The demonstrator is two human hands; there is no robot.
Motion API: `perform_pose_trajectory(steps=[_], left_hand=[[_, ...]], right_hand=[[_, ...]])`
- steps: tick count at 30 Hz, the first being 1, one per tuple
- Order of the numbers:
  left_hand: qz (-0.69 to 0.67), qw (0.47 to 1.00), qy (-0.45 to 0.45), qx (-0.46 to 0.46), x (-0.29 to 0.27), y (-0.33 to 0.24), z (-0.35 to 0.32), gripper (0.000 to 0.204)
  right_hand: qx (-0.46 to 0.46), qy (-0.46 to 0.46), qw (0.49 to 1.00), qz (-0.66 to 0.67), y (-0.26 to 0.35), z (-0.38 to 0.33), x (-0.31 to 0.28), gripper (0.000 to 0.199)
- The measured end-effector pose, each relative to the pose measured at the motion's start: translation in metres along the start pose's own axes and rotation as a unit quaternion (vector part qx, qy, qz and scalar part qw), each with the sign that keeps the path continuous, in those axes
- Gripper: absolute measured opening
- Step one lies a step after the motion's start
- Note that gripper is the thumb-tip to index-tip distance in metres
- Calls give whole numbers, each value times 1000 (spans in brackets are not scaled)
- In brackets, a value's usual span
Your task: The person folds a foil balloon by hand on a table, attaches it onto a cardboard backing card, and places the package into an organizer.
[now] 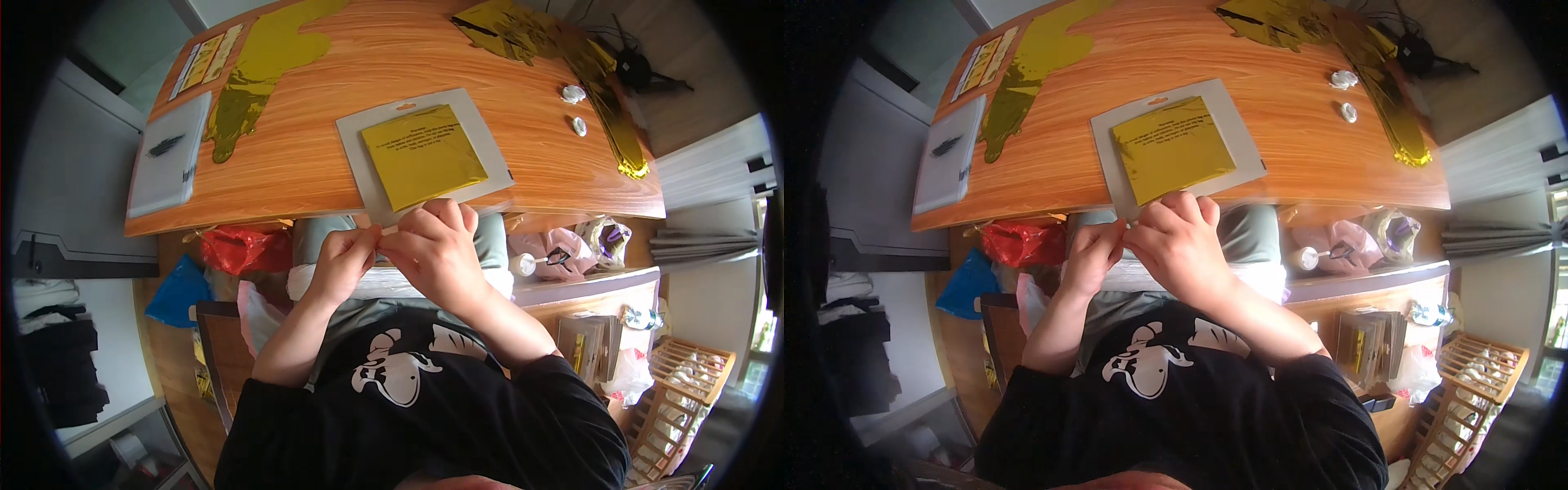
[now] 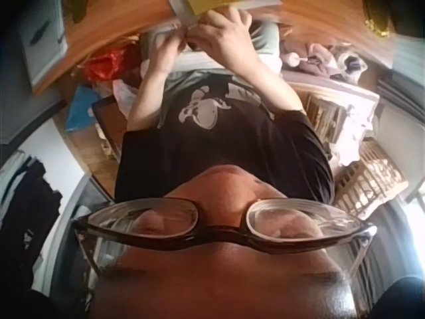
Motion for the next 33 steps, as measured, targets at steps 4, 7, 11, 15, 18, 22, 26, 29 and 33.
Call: perform_pose_trajectory(steps=[4, 7, 11, 15, 18, 22, 26, 29, 33], left_hand=[[-7, 1000, -5, -14, 1, -2, 0, 44], [-5, 1000, 2, 5, -3, 0, 3, 43], [21, 999, -27, 22, -9, -1, 4, 44], [19, 999, -25, 19, -4, -12, -2, 48], [15, 999, -6, 30, -8, -4, 2, 50], [49, 998, -17, 41, -9, -2, 2, 51], [74, 996, -46, 30, -9, -5, -1, 52], [100, 992, -57, 54, -9, -8, -3, 51], [107, 991, -56, 51, -9, -10, -5, 49]], right_hand=[[-30, 4, 999, -34, 5, -3, 4, 23], [-26, 18, 999, -24, 5, -5, 12, 24], [-15, 25, 1000, -4, 1, -7, 16, 23], [3, 19, 999, 33, 1, -5, 10, 23], [29, 28, 999, 30, -1, -2, 8, 23], [28, 42, 998, 22, 2, 3, 8, 23], [26, 81, 996, -27, 6, 5, 14, 20], [13, 101, 994, -45, 8, 3, 19, 19], [6, 110, 992, -61, 10, 2, 21, 18]])
Point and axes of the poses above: each hand's wrist, its own z-axis towards the middle knuckle, its own x-axis out of the palm, y = z × x, the point moved 6 cm from there along z, towards the middle knuckle, and after that the axes turned 8 degrees about -x, right-handed, at the moved point
